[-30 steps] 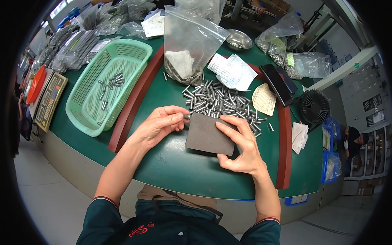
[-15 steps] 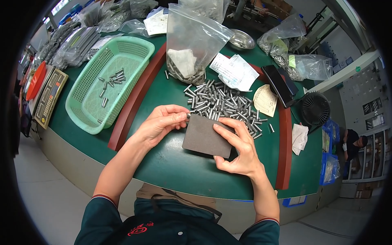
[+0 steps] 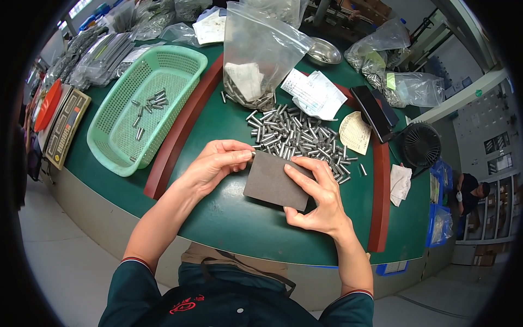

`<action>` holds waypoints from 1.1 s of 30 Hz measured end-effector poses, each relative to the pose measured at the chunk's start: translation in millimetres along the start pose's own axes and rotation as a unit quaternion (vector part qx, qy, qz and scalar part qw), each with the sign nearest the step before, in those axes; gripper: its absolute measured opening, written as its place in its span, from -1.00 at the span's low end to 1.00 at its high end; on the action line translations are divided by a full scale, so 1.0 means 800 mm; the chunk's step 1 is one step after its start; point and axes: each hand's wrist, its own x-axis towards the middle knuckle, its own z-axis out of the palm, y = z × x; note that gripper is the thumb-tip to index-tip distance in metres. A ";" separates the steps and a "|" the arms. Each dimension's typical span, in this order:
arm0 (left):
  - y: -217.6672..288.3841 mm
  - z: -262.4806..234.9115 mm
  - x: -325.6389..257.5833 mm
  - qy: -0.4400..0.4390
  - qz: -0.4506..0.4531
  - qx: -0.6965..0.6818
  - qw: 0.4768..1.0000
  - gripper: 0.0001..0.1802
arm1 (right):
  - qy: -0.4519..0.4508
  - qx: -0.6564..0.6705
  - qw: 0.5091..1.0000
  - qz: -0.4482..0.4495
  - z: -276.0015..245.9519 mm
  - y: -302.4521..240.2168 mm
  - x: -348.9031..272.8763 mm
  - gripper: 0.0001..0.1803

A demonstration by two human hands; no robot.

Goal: Manually sanding and inspecting small cylindrical metal components at a factory workbench.

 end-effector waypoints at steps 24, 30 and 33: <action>-0.001 0.005 -0.001 0.014 -0.009 0.006 1.000 -0.72 | -0.004 0.025 0.999 0.023 0.002 0.002 -0.001 -0.26; -0.004 0.003 -0.002 -0.005 -0.003 0.015 1.000 -0.72 | 0.004 0.026 0.999 0.037 0.001 0.005 -0.001 -0.25; -0.007 0.003 0.000 0.002 -0.001 0.008 1.000 -0.71 | 0.000 0.026 0.999 0.029 0.000 0.004 -0.002 -0.25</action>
